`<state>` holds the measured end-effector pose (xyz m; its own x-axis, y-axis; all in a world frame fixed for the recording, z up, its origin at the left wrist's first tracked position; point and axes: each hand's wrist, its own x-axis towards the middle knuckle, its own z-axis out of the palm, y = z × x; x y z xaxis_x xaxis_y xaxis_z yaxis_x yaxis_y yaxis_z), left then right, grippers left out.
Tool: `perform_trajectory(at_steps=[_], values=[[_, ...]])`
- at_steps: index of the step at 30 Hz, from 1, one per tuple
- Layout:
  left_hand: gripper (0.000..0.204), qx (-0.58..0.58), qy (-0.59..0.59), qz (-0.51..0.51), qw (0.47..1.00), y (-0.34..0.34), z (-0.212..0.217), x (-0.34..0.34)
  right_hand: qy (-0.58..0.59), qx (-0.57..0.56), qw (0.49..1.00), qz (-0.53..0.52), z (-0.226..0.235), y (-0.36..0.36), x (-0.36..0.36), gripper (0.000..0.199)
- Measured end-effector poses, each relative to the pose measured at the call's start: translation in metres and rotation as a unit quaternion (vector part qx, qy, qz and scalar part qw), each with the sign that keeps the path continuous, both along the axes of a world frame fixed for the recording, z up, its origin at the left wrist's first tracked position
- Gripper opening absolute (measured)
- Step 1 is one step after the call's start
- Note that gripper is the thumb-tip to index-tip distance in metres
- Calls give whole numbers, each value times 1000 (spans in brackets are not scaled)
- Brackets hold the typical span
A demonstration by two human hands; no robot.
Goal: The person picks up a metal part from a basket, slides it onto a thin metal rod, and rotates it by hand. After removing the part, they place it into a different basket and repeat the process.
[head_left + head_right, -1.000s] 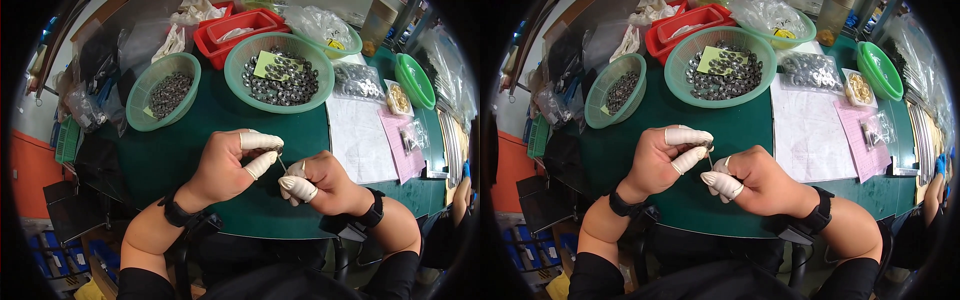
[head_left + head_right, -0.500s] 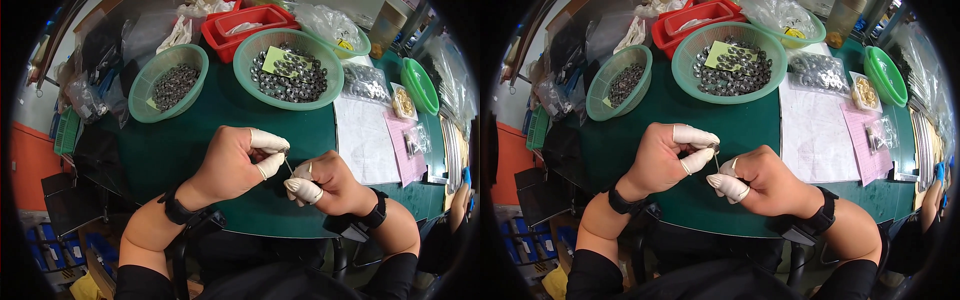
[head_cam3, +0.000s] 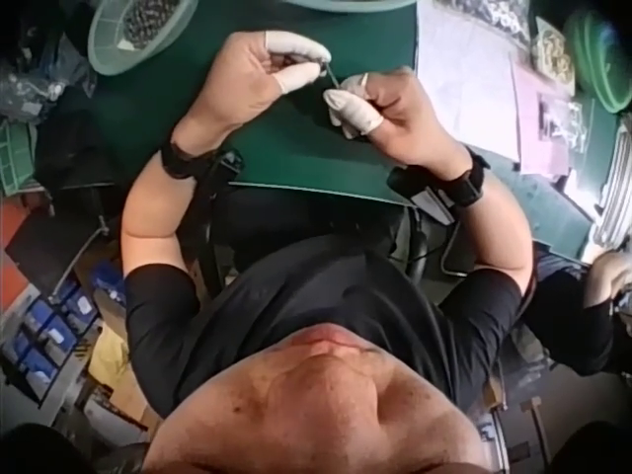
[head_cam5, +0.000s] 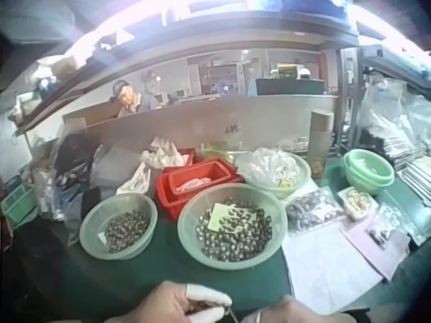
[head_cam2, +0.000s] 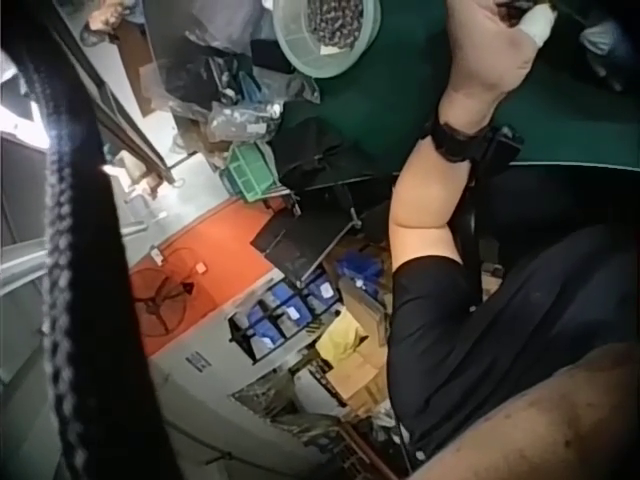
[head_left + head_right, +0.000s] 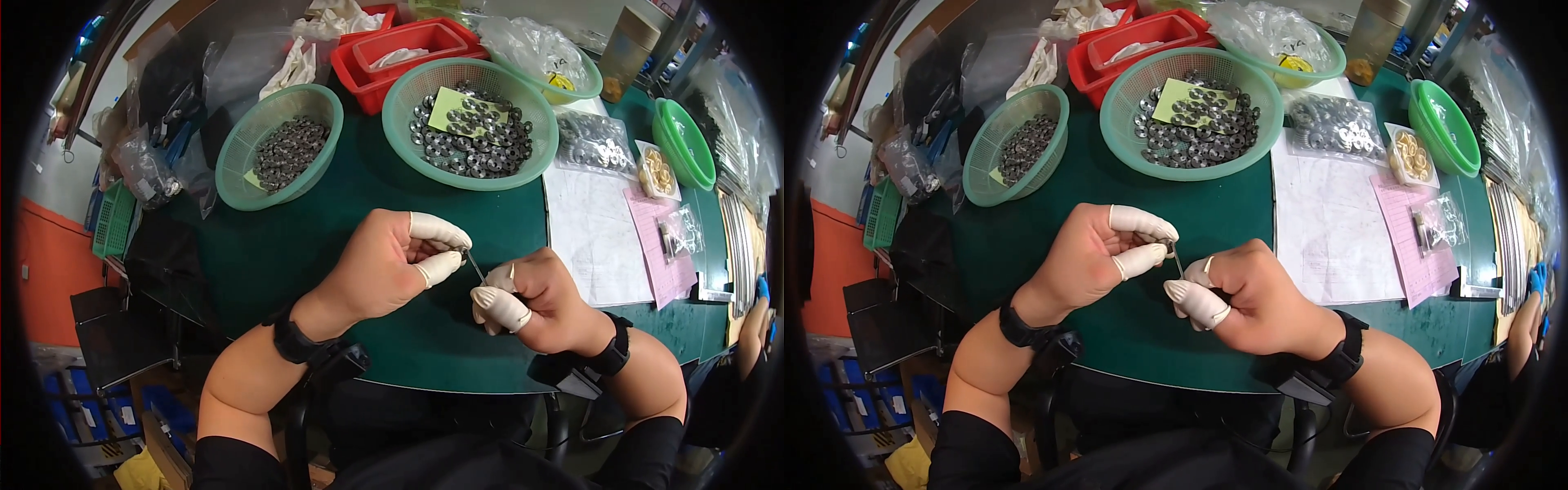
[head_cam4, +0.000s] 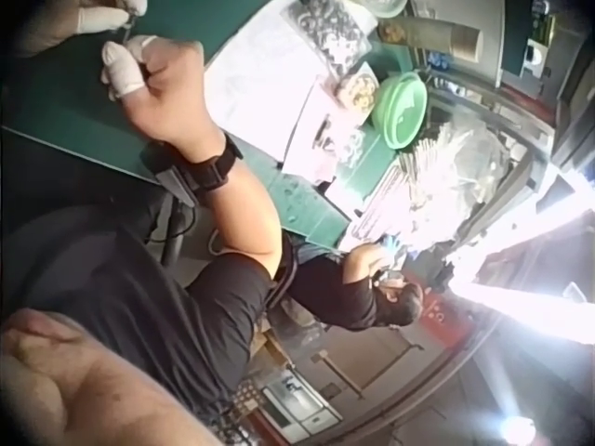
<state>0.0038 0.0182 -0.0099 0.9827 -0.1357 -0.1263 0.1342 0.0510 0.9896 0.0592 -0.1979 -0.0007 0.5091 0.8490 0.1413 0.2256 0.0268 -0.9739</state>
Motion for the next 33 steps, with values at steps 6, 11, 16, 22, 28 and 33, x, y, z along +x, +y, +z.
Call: perform_trajectory(at_steps=[6, 11, 16, 22, 28, 33], values=[[20, 4, 4, -6, 1000, 1, 2, 0, -18, 5, 1000, 15, -2, 0, 1, 31], [20, 1, -3, -3, 1000, 1, 2, -1, -26, 2, 1000, 17, -1, 0, 1, 32], [21, 79, -79, -5, 994, 0, 2, -3, -62, 7, 998, 22, -6, 0, 2, 33], [20, 75, -91, -15, 993, -4, 0, -4, 2, -5, 1000, -3, -1, 0, 0, 31], [20, 43, -83, -4, 996, -4, 3, -3, -5, 14, 999, 34, -4, -2, 4, 30], [20, 48, -83, 14, 995, -5, 2, -4, -5, 20, 999, 38, -5, -1, 4, 30]])
